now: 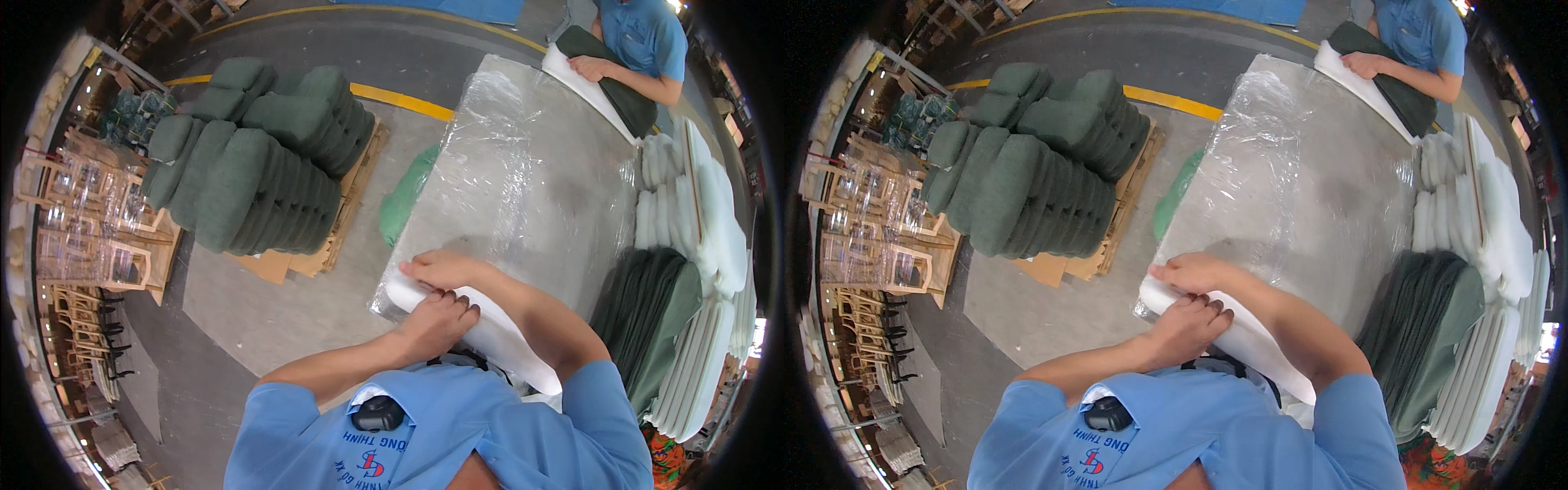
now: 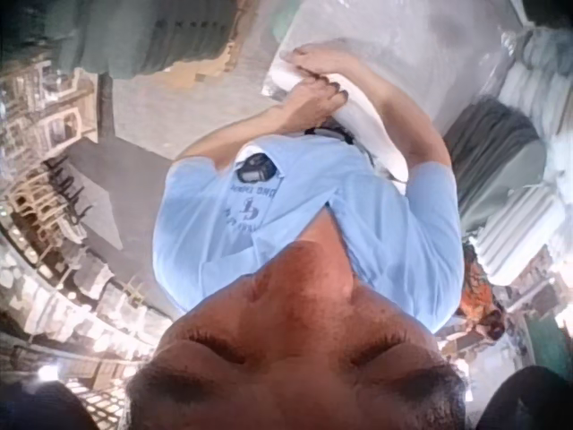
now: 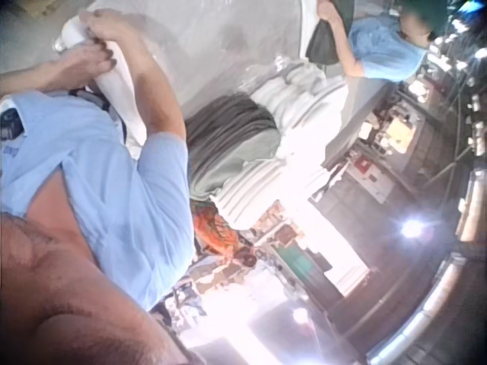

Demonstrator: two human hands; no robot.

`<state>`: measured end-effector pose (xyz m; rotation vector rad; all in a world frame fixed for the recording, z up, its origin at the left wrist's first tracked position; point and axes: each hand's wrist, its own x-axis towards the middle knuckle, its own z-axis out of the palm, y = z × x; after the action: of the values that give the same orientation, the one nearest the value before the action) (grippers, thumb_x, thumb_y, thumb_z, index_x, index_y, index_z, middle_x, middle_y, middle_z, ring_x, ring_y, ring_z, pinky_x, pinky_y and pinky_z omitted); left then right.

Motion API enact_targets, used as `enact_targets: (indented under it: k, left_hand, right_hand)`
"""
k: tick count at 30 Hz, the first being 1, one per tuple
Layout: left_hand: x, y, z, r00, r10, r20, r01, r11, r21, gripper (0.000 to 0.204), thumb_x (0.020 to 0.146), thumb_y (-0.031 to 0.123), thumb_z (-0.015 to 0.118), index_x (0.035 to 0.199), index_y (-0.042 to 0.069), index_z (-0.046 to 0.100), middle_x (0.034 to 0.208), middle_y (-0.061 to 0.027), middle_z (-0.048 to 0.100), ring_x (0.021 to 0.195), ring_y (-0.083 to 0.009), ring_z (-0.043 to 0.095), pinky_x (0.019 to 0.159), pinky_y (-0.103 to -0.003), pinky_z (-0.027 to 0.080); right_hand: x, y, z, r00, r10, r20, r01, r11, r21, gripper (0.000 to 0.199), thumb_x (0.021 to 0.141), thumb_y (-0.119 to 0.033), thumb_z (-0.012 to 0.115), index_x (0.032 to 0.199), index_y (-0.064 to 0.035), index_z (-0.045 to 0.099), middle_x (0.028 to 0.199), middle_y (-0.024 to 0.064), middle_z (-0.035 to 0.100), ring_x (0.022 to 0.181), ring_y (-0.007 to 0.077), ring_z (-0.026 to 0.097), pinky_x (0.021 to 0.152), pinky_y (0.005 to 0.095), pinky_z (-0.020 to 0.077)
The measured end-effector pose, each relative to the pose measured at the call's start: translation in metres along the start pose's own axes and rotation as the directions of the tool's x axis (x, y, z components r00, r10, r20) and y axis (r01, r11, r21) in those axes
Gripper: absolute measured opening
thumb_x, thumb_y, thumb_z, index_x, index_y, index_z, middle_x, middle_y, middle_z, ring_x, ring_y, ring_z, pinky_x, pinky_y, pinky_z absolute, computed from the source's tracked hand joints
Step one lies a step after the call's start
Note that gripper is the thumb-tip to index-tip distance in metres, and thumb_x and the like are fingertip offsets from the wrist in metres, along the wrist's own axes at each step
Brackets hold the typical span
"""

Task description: The person inserts white foam inserts into green fabric covers, aligns the edges, and places the finished cushions onto a stack. The person repeats this process for multiple cushions.

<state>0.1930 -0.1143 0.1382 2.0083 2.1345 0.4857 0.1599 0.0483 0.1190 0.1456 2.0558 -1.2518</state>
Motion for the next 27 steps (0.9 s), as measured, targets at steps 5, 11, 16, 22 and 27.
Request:
enact_targets:
  k: [5, 11, 16, 22, 27]
  left_hand:
    - [-0.005, -0.018, 0.025, 0.966, 0.123, -0.228, -0.126, 0.992, 0.002, 0.034, 0.081, 0.02, 0.065, 0.11, 0.003, 0.069, 0.1, -0.0112, 0.071, 0.087, -0.0229, 0.069, 0.074, -0.032, 0.054]
    - [0.003, -0.028, 0.027, 0.94, 0.164, -0.299, -0.175, 0.985, -0.008, 0.03, 0.081, 0.023, 0.062, 0.104, 0.006, 0.069, 0.087, -0.0048, 0.065, 0.079, -0.0203, 0.065, 0.068, -0.032, 0.05]
    - [0.005, -0.032, 0.027, 0.939, 0.18, -0.291, -0.194, 0.981, -0.017, 0.023, 0.083, 0.022, 0.061, 0.097, 0.005, 0.068, 0.084, -0.0073, 0.064, 0.078, -0.0219, 0.065, 0.068, -0.032, 0.05]
    - [0.009, -0.03, 0.026, 0.947, 0.153, -0.284, -0.169, 0.985, -0.03, 0.025, 0.083, 0.021, 0.062, 0.099, 0.003, 0.07, 0.082, -0.0071, 0.064, 0.076, -0.0225, 0.065, 0.066, -0.033, 0.05]
    - [0.008, -0.027, 0.027, 0.933, 0.154, -0.325, -0.172, 0.985, -0.027, 0.028, 0.082, 0.02, 0.063, 0.104, 0.004, 0.071, 0.083, -0.0068, 0.065, 0.076, -0.0225, 0.065, 0.066, -0.034, 0.05]
  right_hand:
    - [0.023, 0.017, 0.021, 0.98, -0.198, -0.016, 0.192, 0.967, -0.167, 0.047, 0.107, -0.046, 0.053, 0.11, -0.0056, 0.075, 0.108, 0.0234, 0.074, 0.095, 0.0446, 0.068, 0.087, 0.0502, 0.0529]
    - [0.042, 0.067, 0.035, 0.987, -0.079, -0.137, 0.056, 0.985, -0.165, 0.043, 0.105, -0.043, 0.057, 0.104, -0.004, 0.076, 0.103, 0.0249, 0.074, 0.097, 0.0461, 0.068, 0.088, 0.0524, 0.0525]
    - [0.038, 0.102, 0.027, 0.959, 0.036, -0.281, -0.116, 0.955, -0.274, 0.04, 0.105, -0.036, 0.054, 0.101, -0.0011, 0.075, 0.104, 0.0254, 0.074, 0.098, 0.0478, 0.068, 0.088, 0.0546, 0.0515]
    - [0.052, 0.032, 0.003, 0.983, -0.181, -0.038, 0.166, 0.954, -0.248, 0.046, 0.104, -0.042, 0.054, 0.099, -0.0011, 0.074, 0.107, 0.0247, 0.073, 0.102, 0.0458, 0.066, 0.09, 0.052, 0.0512]
    - [0.066, 0.017, 0.018, 0.994, -0.096, -0.043, 0.089, 0.986, -0.138, 0.053, 0.106, -0.05, 0.052, 0.103, -0.0024, 0.076, 0.108, 0.025, 0.074, 0.103, 0.0456, 0.067, 0.093, 0.0512, 0.0518]
